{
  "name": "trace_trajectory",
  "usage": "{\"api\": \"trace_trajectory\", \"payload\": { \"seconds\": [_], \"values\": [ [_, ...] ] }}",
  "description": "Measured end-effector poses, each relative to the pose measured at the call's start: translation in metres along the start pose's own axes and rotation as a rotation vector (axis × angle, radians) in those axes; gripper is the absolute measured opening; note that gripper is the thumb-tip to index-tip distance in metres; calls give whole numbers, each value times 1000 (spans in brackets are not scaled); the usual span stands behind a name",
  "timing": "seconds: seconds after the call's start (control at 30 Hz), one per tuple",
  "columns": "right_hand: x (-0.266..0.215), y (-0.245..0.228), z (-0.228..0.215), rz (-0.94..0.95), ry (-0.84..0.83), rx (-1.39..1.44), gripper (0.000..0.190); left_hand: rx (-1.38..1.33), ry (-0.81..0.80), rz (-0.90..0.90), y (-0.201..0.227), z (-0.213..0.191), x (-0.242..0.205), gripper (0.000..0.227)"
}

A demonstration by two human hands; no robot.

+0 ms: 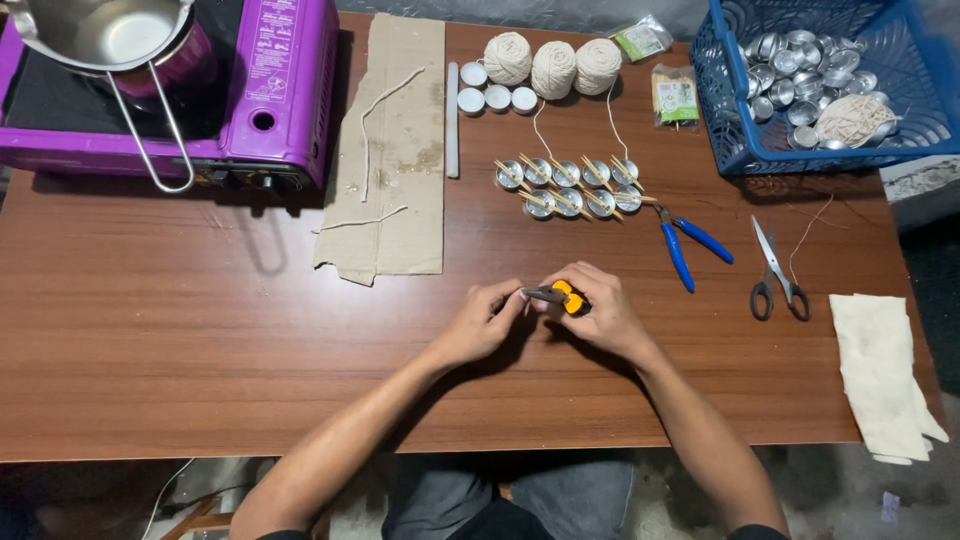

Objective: The person secures metal tabs onto wicks using pliers and then trims the wicks with scissors at a wooden table.

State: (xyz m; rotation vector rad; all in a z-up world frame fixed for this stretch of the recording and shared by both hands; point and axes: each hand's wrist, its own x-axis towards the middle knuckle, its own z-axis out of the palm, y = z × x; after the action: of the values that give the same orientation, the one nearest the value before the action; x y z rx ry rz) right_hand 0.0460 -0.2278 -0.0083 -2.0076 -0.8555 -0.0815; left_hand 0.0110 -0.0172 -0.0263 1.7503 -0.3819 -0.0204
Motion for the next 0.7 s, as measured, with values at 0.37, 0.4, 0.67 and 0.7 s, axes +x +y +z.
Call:
{"api": "trace_trajectory", "payload": {
  "seconds": [0.37, 0.4, 0.67, 0.7],
  "values": [
    [-6, 11, 13, -59, 140, -64, 18, 13, 10, 16, 2, 1, -1, 24],
    [-6, 10, 14, -77, 153, -85, 18, 19, 13, 16, 0, 2, -1, 24],
    [-4, 0, 15, -191, 167, -186, 14, 28, 45, -24, 1, 2, -2, 25],
    [-4, 0, 15, -205, 181, -217, 12, 25, 48, -28, 6, 1, -2, 26]
  ]
}}
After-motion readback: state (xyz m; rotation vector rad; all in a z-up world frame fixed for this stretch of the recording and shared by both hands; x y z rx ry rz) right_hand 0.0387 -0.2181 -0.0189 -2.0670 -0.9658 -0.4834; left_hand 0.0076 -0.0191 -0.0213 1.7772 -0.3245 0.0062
